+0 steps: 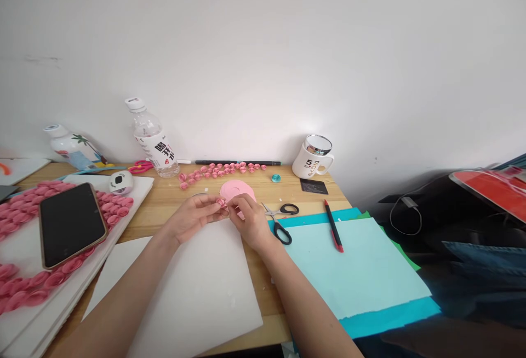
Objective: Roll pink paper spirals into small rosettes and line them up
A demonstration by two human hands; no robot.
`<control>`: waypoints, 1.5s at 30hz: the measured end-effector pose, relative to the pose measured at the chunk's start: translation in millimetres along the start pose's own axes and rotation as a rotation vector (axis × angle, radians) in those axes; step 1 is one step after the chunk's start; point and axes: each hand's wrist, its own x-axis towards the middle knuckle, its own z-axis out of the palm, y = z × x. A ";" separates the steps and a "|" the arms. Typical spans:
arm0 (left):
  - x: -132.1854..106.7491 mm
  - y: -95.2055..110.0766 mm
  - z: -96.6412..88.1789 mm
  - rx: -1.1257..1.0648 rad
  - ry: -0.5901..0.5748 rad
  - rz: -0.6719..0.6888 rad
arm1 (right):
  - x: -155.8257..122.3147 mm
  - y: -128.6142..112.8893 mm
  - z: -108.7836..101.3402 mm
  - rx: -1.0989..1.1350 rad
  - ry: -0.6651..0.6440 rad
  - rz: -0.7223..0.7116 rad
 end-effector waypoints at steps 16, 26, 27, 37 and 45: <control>-0.9 1.3 3.8 0.020 -0.004 0.006 | -1.1 -0.9 0.1 0.022 0.015 0.017; -0.7 -0.3 5.2 0.130 0.020 0.030 | 1.2 -5.9 0.8 0.053 0.030 0.087; -0.7 -0.5 4.7 0.139 0.019 0.035 | 1.0 -6.1 1.2 0.074 0.036 0.106; -2.1 -1.4 8.3 0.223 0.102 0.055 | 2.4 -7.8 1.7 0.216 0.048 0.180; -0.2 -10.4 16.1 0.289 0.230 0.155 | 1.1 -6.5 8.2 0.455 0.020 0.459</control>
